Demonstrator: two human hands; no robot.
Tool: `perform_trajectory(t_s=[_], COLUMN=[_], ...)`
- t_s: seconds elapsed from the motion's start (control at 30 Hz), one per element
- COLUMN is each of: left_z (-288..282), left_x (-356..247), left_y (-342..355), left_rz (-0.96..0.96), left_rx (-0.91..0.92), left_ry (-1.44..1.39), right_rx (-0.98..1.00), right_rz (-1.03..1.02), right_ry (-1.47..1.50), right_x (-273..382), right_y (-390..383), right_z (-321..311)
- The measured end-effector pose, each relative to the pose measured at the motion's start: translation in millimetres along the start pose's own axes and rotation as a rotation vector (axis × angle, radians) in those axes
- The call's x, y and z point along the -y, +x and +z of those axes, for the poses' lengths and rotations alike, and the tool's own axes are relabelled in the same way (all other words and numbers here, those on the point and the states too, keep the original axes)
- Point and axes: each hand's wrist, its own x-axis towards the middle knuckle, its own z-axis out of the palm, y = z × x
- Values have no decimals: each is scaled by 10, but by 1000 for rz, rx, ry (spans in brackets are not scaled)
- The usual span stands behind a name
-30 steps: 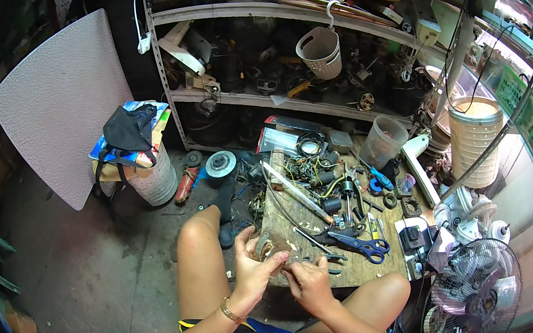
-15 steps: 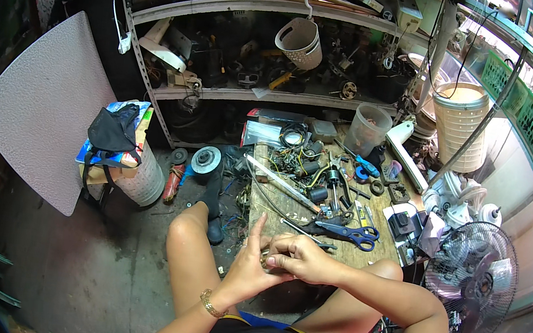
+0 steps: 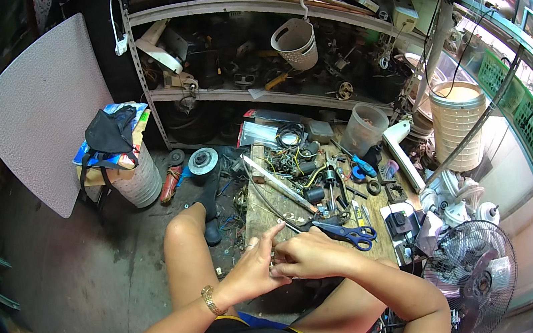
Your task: The person manipulates a small electrical component by hand, using a pair of pliers to adjust wires and clear debris from the part on a wooden workbench.
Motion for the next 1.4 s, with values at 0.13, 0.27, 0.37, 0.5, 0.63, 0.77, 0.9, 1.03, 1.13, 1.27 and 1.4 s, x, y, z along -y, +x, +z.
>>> perform_trajectory(t_s=[0.13,0.27,0.37,0.5,0.63,0.77,0.9,1.03,1.13,1.27,1.4], left_z=[68,64,69,80,117,179,117,47,62,144,225], left_x=[20,150,173,51,122,284,319,219,161,203,308], left_y=[20,-44,-21,84,47,0,-55,6,49,90,42], left_rz=[-4,-33,2,73,68,55,37,163,244,368,308], left_rx=[-36,-24,-6,108,85,60,67,79,79,87,105], left_ry=[-35,-192,-166,96,55,-66,-132,77,212,371,358], right_rx=[-100,-101,-112,22,-144,-260,-395,-385,-142,52,-142], right_rz=[-105,-132,-60,-94,-151,-123,-115,-106,-51,106,70], right_ry=[-157,956,1197,106,-189,650,1140,1105,770,292,528], right_x=[-68,-464,-634,-383,-136,-464,-474,-444,-554,-336,-277], right_y=[-25,-43,-123,-177,-123,-82,-152,-253,-287,-197,-157], right_z=[148,423,601,243,414,823,1058,1013,691,628,762])
